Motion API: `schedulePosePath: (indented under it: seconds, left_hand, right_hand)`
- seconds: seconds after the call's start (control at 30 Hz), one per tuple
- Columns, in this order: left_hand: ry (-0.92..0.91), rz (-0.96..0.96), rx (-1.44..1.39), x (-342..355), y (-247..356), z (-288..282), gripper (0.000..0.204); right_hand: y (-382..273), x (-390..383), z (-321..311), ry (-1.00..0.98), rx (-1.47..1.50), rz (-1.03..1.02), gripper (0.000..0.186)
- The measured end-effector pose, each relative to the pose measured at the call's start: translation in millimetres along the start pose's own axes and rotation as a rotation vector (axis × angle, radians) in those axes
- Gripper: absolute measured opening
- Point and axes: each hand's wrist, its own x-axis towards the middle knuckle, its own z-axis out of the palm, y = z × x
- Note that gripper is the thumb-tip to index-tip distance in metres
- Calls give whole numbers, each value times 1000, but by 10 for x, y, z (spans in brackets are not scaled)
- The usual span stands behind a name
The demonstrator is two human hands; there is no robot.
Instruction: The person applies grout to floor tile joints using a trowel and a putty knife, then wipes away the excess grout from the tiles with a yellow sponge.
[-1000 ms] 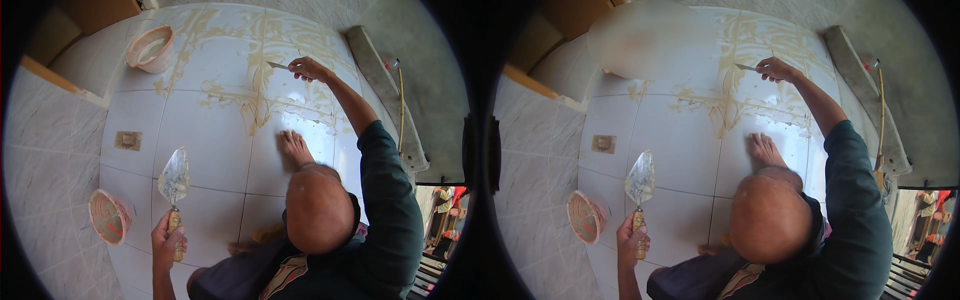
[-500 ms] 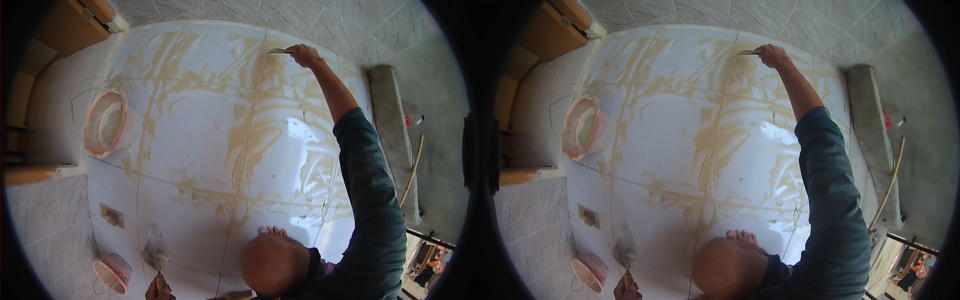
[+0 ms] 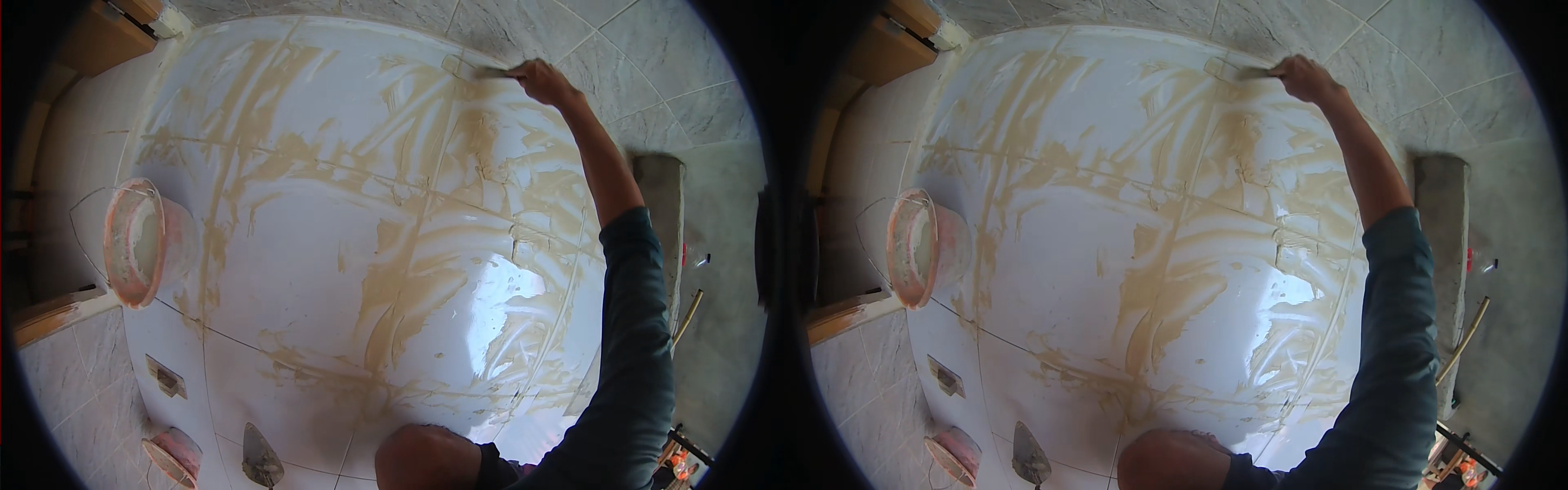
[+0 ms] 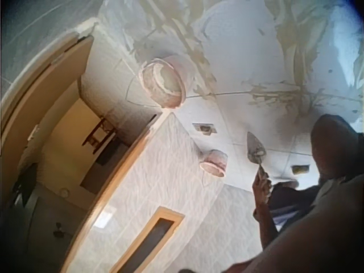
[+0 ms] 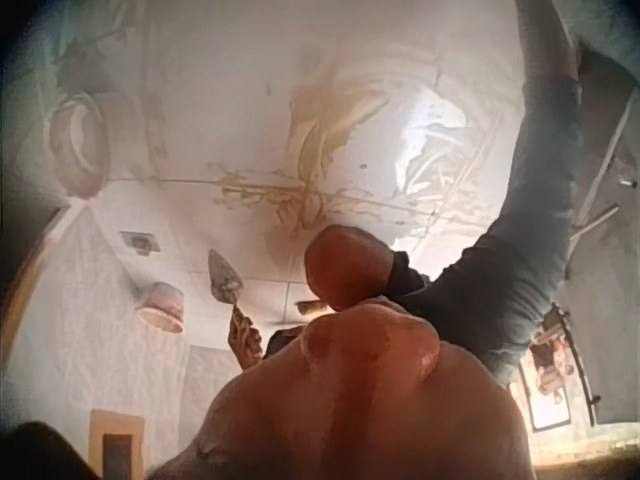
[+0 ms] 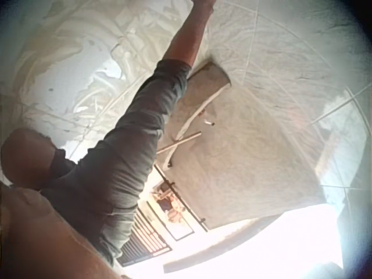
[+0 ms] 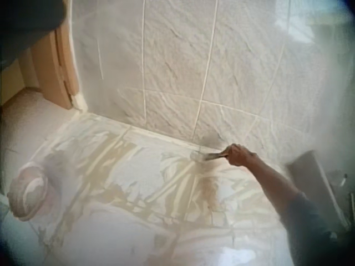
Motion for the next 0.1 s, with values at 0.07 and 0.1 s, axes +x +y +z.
schedulePosePath:
  seconds: [0.07, 0.1]
  left_hand:
    - [-10, 10, 49, 79, -2, -35, 53]
    - [-6, 16, 71, 125, 0, -58, 50]
  right_hand:
    - [-27, 419, -76, 30, -2, 13, 37]
    - [-98, 557, -23, 53, -49, -13, 37]
